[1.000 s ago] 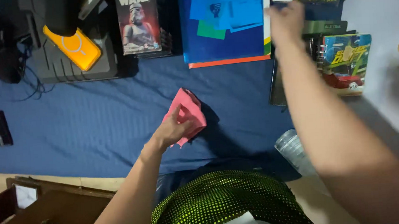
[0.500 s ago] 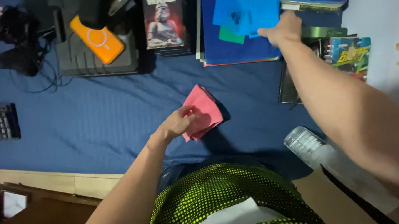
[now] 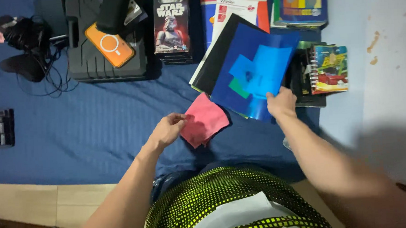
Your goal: Cleaning comics, books, and folders with a cloth and organizing them on a surface.
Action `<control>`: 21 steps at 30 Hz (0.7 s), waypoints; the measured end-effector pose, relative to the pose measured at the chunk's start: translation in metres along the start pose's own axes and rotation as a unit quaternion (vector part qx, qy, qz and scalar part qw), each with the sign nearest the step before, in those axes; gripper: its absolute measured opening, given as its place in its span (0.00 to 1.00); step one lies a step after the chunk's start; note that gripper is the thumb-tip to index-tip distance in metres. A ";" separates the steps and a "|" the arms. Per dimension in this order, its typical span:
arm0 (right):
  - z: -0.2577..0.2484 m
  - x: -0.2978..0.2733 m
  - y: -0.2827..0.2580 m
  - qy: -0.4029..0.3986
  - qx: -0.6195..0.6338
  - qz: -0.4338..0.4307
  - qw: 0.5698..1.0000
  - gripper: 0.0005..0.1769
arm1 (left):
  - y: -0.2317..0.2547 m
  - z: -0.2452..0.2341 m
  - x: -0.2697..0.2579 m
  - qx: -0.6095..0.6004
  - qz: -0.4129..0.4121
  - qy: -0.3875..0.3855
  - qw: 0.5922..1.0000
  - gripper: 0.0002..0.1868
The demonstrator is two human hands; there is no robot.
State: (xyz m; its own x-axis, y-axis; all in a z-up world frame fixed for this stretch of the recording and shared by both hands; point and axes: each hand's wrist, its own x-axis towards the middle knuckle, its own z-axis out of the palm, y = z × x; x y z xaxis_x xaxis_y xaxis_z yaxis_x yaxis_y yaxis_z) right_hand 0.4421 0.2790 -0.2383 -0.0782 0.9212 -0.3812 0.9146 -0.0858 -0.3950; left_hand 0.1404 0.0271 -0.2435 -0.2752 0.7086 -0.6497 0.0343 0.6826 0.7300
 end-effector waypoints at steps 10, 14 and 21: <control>-0.082 -0.084 -0.027 -0.047 0.318 -0.014 0.947 0.16 | 0.079 0.027 -0.018 -0.154 0.015 -0.052 0.987 0.28; -0.098 -0.120 -0.049 -0.161 0.445 0.051 0.879 0.16 | 0.070 0.025 -0.025 -0.162 0.051 -0.043 0.985 0.38; -0.098 -0.142 -0.077 0.011 0.423 -0.170 0.890 0.14 | 0.054 -0.015 -0.078 -0.134 0.046 -0.056 0.988 0.47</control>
State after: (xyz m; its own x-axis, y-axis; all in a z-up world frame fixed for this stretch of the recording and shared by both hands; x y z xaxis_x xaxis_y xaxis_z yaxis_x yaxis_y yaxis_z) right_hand 0.4213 0.1920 -0.0716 -0.2771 0.9548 -0.1079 0.2126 -0.0486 -0.9759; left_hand 0.1495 0.0061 -0.1505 -0.1733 0.7915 -0.5860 -0.2052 0.5530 0.8075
